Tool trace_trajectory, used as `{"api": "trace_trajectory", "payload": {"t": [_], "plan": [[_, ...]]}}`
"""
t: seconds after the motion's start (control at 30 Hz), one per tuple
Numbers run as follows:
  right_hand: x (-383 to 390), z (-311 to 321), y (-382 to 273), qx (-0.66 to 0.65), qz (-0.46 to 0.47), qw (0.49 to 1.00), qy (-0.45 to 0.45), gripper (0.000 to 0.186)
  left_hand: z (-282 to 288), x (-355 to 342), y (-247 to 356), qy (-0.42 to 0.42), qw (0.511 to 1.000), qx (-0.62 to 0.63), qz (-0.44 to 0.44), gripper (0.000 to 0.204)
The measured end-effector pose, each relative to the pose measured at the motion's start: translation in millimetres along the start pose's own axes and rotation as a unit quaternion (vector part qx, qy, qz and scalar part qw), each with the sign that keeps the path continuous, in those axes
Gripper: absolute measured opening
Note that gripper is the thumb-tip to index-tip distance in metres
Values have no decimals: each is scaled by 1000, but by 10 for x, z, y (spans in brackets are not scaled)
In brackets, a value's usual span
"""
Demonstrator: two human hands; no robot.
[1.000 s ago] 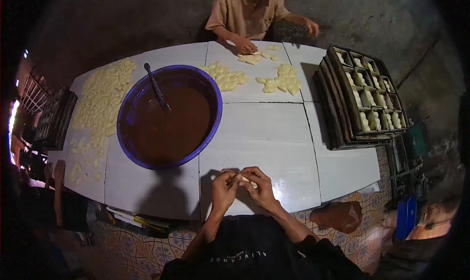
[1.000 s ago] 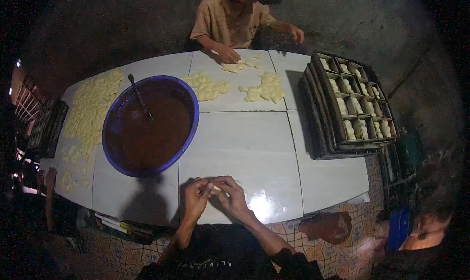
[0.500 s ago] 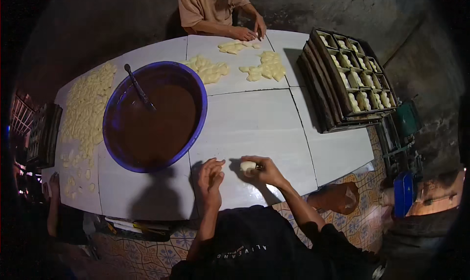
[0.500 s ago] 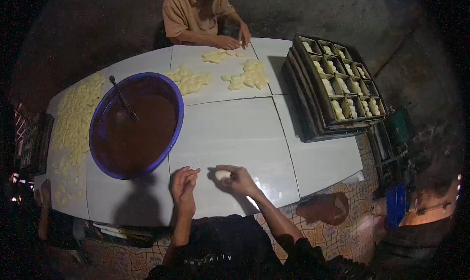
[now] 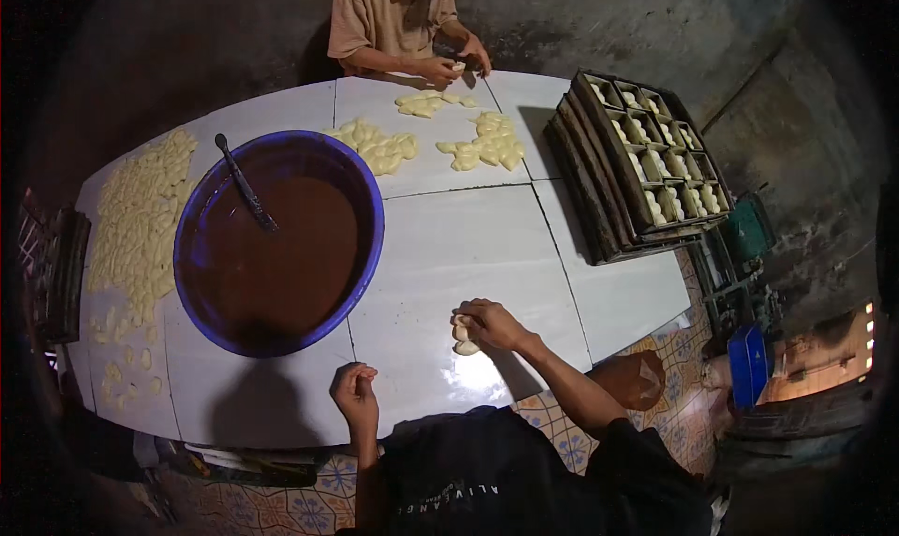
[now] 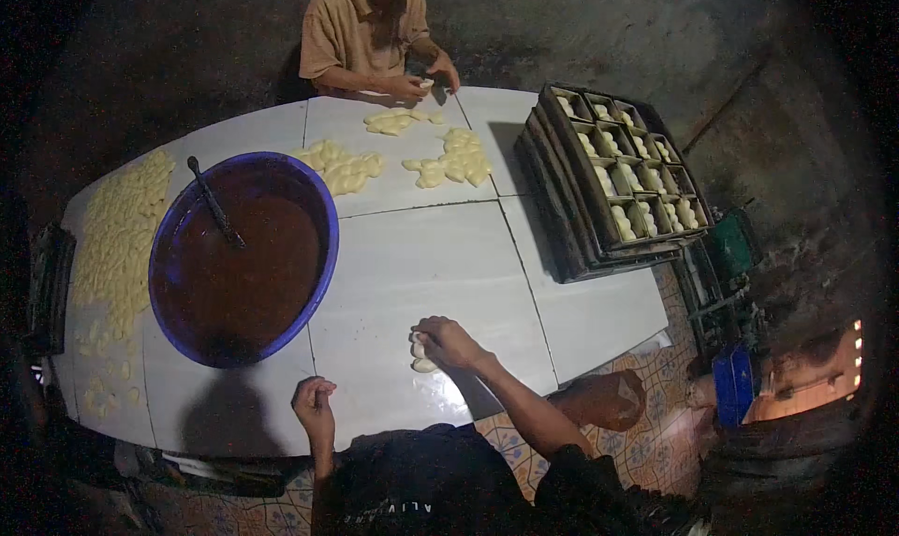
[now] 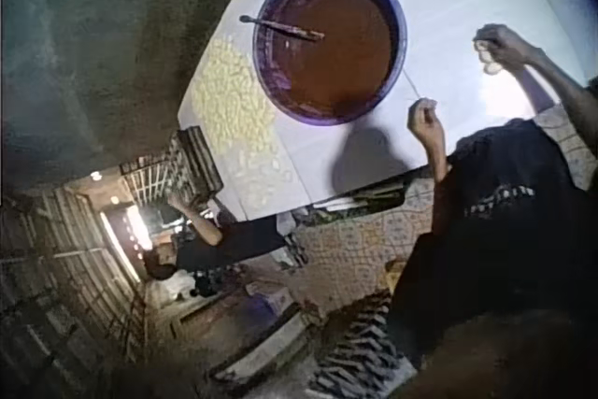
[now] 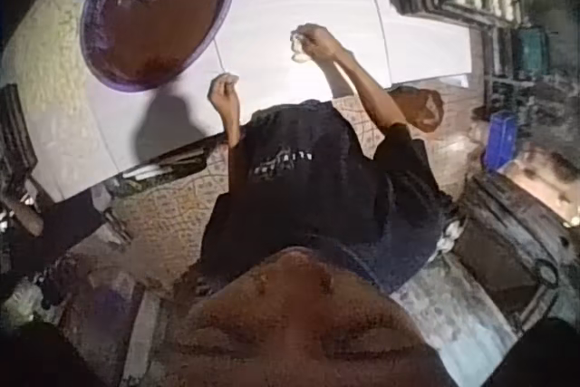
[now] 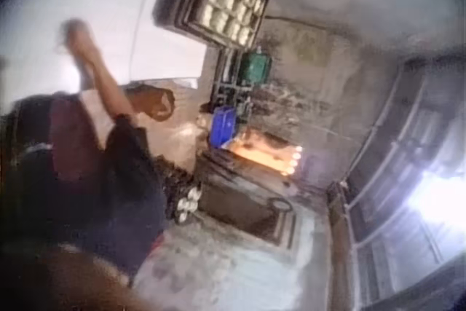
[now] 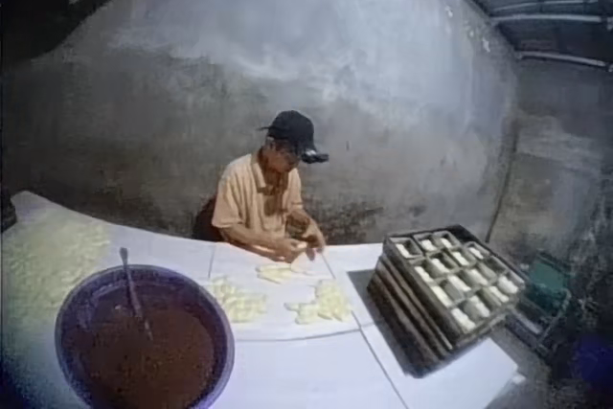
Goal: The person shapes dough into pieces, wraps the dough around a filling, and places the prepared dough onto metal trays.
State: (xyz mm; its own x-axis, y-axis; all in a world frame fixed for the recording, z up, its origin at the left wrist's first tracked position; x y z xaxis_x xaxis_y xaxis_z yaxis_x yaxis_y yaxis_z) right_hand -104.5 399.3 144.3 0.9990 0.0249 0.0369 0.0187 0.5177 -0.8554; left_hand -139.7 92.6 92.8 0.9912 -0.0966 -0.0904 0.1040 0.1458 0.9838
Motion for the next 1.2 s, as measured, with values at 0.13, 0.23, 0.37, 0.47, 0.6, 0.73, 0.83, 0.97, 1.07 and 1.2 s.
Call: {"api": "trace_trajectory", "payload": {"t": [0.13, 0.23, 0.37, 0.47, 0.6, 0.73, 0.83, 0.97, 1.07, 1.2], "plan": [[226, -31, -62, 176, 23, 984, 31, 66, -55, 68, 34, 47, 991, -102, -66, 14], [387, -249, -68, 208, 102, 973, -22, 70, -121, 114, 46, 69, 977, -172, -106, 16], [490, -286, 22, 101, 25, 994, 31, 44, -244, 89, -76, 40, 983, -170, -61, 14], [645, -243, -40, -52, 28, 993, 102, 38, -263, 81, -115, 51, 960, -257, -103, 14], [1088, -217, 30, -501, -68, 849, 154, 45, -497, 158, -62, 42, 937, -322, -132, 14], [1623, 293, 187, -515, -132, 831, 164, 47, -1198, 359, 125, -80, 957, -258, -103, 16], [2051, 1255, 132, -456, -75, 856, 231, 41, -1686, 513, 464, -96, 878, -379, -278, 13], [2555, 2939, -28, -251, -9, 905, 343, 51, -2013, 580, 573, -117, 856, -433, -257, 12], [2664, 4157, 97, -92, -40, 882, 461, 69, -2195, 575, 515, -47, 865, -444, -229, 11], [2709, 5563, 478, 45, 26, 857, 513, 66, -2433, 536, 456, 43, 869, -465, -162, 10]]}}
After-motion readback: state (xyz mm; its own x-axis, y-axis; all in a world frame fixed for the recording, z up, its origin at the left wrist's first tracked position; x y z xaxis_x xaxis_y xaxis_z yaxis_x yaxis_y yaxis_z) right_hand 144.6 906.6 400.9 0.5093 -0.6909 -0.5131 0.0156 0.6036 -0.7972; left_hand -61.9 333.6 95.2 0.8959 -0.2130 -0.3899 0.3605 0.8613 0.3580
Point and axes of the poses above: each hand's wrist, its own x-axis away from the middle knuckle, its own z-axis out of the back of the hand, y = z × x, the point moved 4 cm from there along -x, towards the middle knuckle, and after that the axes turned 13 degrees about -x, right-handed, at the moved point
